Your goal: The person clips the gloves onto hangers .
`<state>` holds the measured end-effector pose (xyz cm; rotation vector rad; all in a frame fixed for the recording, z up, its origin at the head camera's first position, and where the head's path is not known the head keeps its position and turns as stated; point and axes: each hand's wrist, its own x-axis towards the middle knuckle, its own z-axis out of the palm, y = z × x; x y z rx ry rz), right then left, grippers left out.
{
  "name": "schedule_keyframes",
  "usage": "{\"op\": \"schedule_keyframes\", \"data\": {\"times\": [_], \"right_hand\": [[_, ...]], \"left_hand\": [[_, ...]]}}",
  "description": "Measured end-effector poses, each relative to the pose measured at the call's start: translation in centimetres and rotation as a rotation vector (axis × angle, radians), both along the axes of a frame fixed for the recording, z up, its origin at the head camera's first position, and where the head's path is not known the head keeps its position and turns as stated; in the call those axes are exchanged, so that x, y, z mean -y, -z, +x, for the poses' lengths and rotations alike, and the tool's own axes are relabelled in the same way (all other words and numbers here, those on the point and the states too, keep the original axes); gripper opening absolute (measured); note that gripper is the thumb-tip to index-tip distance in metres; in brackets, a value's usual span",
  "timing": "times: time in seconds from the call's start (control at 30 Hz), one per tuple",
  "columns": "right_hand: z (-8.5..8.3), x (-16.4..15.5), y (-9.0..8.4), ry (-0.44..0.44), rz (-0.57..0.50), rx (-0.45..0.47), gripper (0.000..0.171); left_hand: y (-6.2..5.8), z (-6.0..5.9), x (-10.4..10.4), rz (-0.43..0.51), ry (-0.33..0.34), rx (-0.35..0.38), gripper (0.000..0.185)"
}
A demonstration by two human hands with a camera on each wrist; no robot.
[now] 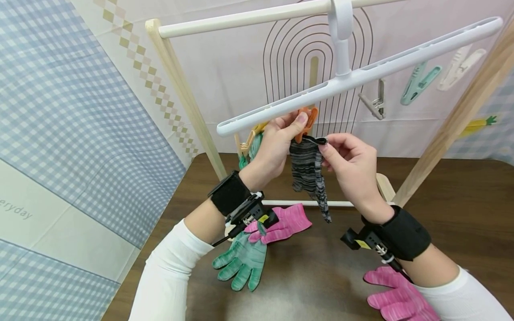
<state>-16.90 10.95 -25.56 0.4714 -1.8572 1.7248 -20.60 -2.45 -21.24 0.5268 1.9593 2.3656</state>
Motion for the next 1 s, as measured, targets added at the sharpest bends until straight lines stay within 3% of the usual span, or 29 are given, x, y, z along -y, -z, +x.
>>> {"op": "schedule_keyframes", "data": {"times": [1.0], "right_hand": [[-0.03, -0.45, 0.66, -0.011, 0.029, 0.046, 0.012]], "left_hand": [[0.25, -0.16, 0.01, -0.006, 0.017, -0.043, 0.03]]}}
